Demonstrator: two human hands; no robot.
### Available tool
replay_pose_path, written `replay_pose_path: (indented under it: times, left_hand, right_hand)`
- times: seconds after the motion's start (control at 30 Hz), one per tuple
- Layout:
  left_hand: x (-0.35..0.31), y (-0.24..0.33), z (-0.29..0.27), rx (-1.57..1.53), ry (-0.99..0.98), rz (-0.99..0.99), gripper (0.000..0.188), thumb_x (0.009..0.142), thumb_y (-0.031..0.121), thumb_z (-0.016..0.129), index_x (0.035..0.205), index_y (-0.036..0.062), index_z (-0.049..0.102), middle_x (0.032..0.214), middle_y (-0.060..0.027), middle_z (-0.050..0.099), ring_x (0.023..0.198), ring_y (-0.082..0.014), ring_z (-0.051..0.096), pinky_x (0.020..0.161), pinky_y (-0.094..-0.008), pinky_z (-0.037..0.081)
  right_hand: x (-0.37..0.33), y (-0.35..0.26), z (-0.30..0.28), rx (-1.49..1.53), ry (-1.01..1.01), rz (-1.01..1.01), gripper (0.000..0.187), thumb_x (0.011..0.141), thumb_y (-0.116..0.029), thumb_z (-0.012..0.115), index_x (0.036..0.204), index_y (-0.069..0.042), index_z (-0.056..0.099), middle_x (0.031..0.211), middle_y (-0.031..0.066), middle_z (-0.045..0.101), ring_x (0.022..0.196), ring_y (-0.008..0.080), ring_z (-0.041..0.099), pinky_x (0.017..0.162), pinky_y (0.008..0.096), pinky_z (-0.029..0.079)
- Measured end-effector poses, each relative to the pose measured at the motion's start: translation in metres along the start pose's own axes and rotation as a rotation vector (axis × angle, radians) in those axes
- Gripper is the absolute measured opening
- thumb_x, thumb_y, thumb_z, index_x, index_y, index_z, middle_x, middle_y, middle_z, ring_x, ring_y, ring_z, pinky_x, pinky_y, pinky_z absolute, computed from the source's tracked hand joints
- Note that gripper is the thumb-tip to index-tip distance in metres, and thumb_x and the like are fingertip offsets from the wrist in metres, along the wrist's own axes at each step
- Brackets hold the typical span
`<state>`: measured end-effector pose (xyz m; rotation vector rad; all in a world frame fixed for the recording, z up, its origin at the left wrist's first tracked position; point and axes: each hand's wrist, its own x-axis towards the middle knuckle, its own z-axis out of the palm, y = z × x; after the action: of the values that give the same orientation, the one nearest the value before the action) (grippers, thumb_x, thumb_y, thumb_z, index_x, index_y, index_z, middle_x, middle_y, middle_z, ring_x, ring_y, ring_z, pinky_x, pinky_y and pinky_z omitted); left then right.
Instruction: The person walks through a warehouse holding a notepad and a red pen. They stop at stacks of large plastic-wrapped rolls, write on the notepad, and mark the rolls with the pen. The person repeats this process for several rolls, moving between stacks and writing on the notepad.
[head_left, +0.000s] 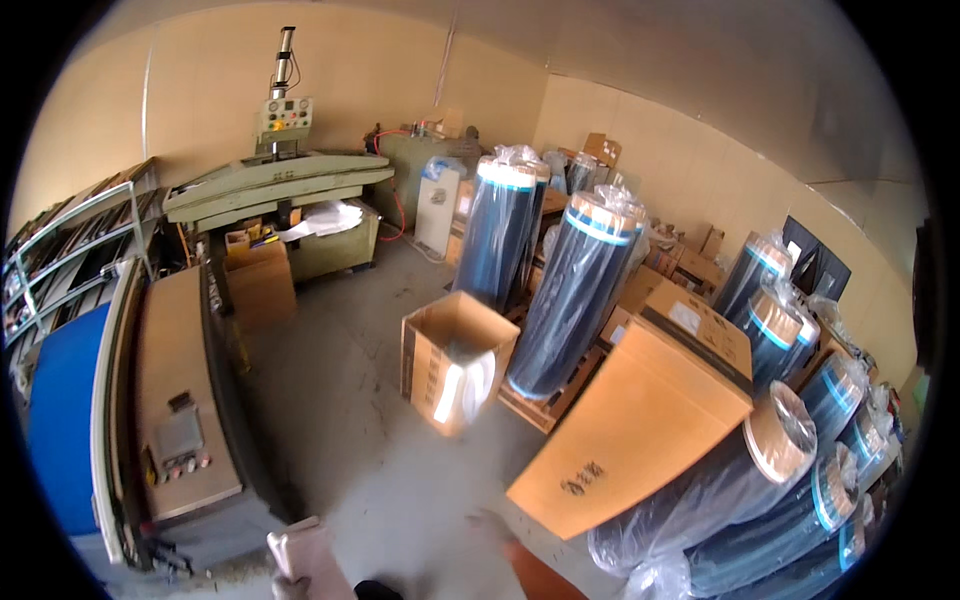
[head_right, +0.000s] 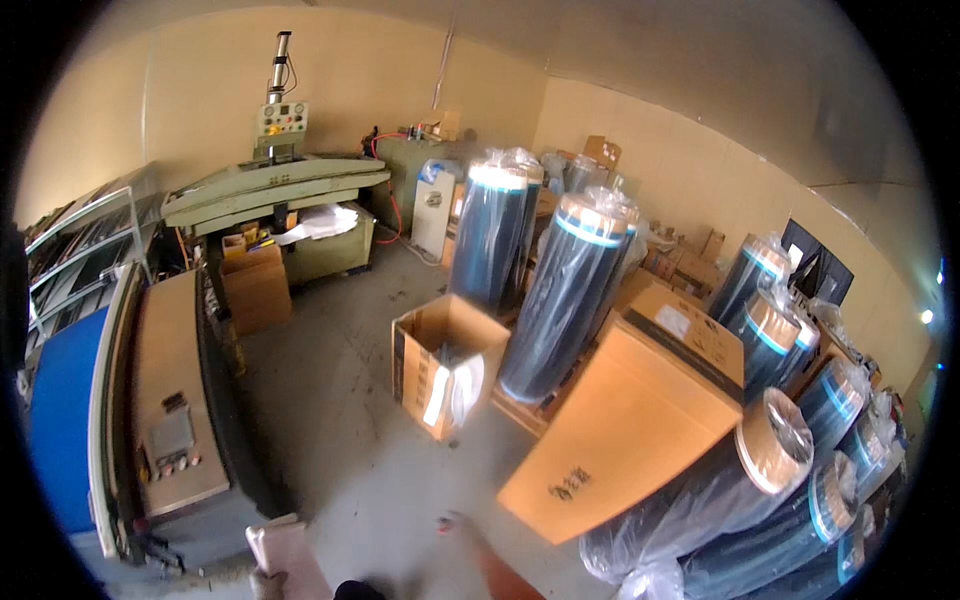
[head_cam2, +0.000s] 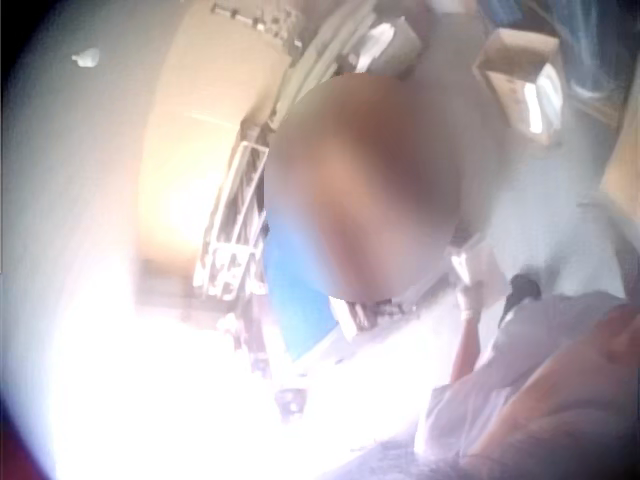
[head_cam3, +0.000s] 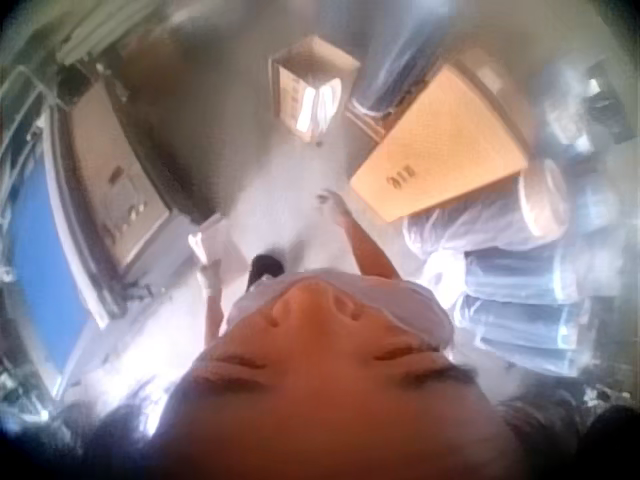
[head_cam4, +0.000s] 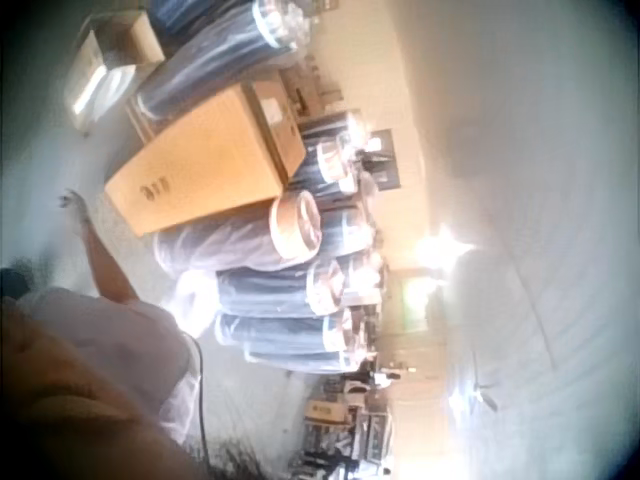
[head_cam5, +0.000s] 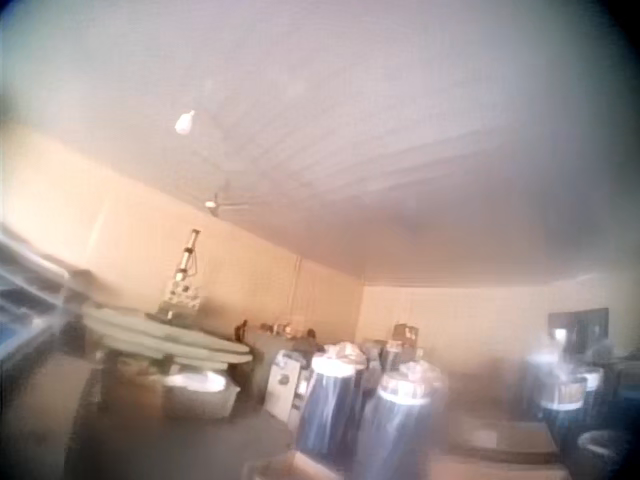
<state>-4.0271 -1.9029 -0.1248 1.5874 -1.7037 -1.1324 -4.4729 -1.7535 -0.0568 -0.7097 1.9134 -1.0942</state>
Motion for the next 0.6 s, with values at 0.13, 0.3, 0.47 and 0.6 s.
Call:
replay_pose_path:
  times: [0.13,0.3,0.47,0.6]
  left_hand:
    - [0.112,0.067,-0.006,-0.131,0.038,-0.090,0.024,0.082,0.017,0.067,0.090,-0.0051,0.067,0.071,-0.0038,0.063,0.062,-0.0130,0.053,0.051,-0.0328,0.045]
    - [0.355,0.101,0.045,-0.131,-0.015,-0.002,0.025,0.081,0.011,0.067,0.100,-0.0053,0.066,0.081,-0.0010,0.063,0.071,-0.0113,0.053,0.059,-0.0295,0.046]
    - [0.603,0.192,0.136,-0.055,-0.191,0.127,0.023,0.076,0.004,0.067,0.098,-0.0034,0.067,0.080,-0.0018,0.065,0.070,-0.0116,0.056,0.062,-0.0296,0.048]
    - [0.735,0.346,0.206,-0.255,-0.296,0.142,0.025,0.072,-0.001,0.069,0.096,-0.0019,0.068,0.080,-0.0038,0.068,0.073,-0.0121,0.061,0.066,-0.0294,0.051]
  right_hand:
    - [0.193,-0.087,0.053,-0.361,0.032,-0.401,0.019,0.086,-0.026,0.067,0.090,-0.009,0.060,0.075,0.0147,0.061,0.072,0.0288,0.063,0.064,0.0408,0.049]
    - [0.360,-0.210,0.055,-0.510,-0.032,-0.217,0.030,0.090,-0.022,0.064,0.115,-0.005,0.062,0.089,0.0075,0.063,0.078,0.0196,0.060,0.071,0.0327,0.048]
    - [0.517,-0.224,0.001,-0.462,0.074,-0.261,0.020,0.089,-0.024,0.061,0.100,-0.008,0.063,0.089,0.0121,0.065,0.083,0.0268,0.064,0.074,0.0383,0.049]
    - [0.631,-0.246,-0.034,-0.249,0.381,-0.136,0.024,0.091,-0.026,0.055,0.104,-0.008,0.064,0.091,0.0159,0.068,0.086,0.0342,0.065,0.076,0.0421,0.050]
